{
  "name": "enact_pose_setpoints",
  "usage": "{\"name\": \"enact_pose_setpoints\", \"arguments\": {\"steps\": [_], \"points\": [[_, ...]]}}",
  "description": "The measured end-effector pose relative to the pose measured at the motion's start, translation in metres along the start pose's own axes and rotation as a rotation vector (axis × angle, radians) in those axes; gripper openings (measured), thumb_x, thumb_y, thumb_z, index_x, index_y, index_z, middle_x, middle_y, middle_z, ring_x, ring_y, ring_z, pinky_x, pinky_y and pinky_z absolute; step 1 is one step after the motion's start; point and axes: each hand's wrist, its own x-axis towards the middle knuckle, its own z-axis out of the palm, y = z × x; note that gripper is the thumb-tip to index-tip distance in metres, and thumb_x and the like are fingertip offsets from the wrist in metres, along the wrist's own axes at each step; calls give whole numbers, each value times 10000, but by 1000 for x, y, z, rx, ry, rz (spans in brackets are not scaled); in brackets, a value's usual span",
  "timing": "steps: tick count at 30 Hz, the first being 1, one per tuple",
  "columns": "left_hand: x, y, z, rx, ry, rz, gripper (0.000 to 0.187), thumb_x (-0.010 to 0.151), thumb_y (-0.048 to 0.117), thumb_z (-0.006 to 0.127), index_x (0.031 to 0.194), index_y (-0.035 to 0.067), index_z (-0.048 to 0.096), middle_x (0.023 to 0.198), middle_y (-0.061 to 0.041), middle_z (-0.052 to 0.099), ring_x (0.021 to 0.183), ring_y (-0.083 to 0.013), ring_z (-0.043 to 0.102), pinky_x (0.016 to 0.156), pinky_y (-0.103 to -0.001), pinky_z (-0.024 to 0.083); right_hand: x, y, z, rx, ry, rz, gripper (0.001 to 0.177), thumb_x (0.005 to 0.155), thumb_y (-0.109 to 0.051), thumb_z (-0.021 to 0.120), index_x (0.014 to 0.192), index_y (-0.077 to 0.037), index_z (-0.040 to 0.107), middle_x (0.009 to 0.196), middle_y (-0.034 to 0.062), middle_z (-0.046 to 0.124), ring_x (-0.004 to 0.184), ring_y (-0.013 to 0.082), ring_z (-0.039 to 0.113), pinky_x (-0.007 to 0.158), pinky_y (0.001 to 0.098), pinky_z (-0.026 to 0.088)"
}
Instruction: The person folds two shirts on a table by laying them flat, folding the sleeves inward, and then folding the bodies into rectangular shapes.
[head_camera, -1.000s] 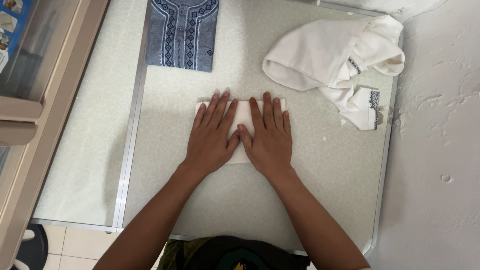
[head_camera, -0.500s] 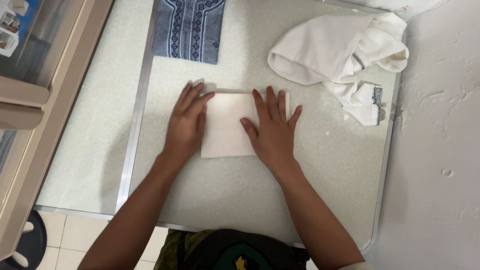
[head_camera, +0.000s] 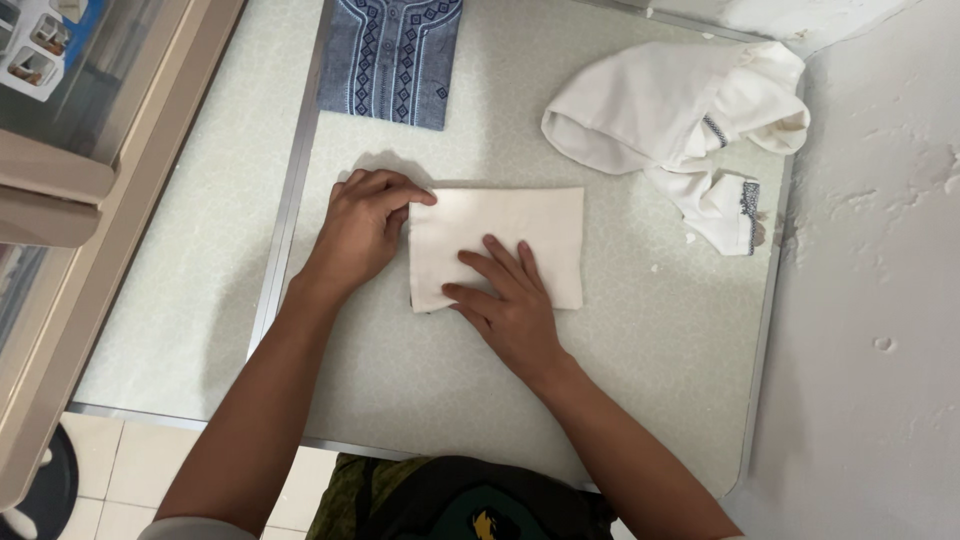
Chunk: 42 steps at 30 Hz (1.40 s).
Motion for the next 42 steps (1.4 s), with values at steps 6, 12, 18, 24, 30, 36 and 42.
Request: {"name": "enact_pose_setpoints", "arguments": {"steps": [6,12,18,24,30,36,42], "points": [[1,10,-12,6,-124,-28,443,847,-43,677,1205,209,742,1129,-22,690,1107,-215,588,989,-401,408,2,1,-3,64,-36,49,122,858,-178,787,981,-173,779,1324,6,687,1420,307,509,1220,560,284],[0,-2,-12,-252,-296,-101,352,829,131,740,1165,232,768,1466,-22,547,1413,-287,393,1059,-379,516,21,11,-49,609,-161,726,190,994,-151,703,1144,-67,784,1112,183,739,1135,462,604,1017,584,428],[-16,2,-4,-1220,-212,-77,636,1037,551,552,1395,39,673,1316,-220,730,1303,-368,658,1152,-484,505,29,19,-99,1579,-28,934,347,1053,-210,502,1323,-4,572,1179,151,694,1057,236,706,910,385,617],[-18,37,4,-932,-316,-146,815,844,304,734,1537,44,393,1344,-211,646,1240,-327,629,1001,-535,517,36,20,-98,1766,57,1032,458,1099,-323,358,1418,-15,472,1265,163,669,1122,238,693,958,401,587],[-20,51,17,-798,-277,-534,592,958,184,591,1519,65,443,1252,-192,727,1089,-262,737,941,-400,603,43,18,-84,1103,42,1058,611,971,-131,478,1561,-85,329,1449,147,558,1250,241,611,974,406,558],[-30,71,9,-348,-87,-625,668,934,110,609,1535,41,327,1396,-206,556,1132,-307,675,1010,-414,550,26,18,-73,625,110,822,738,914,34,545,1588,-114,284,1582,193,414,1393,295,498,1071,426,523],[-38,90,38,60,27,97,582,866,-72,522,1423,78,598,1558,-194,478,1485,-389,377,1224,-566,266,-2,-11,-43,300,95,485,633,951,54,539,1552,-13,353,1591,248,413,1450,365,440,1144,476,428]]}}
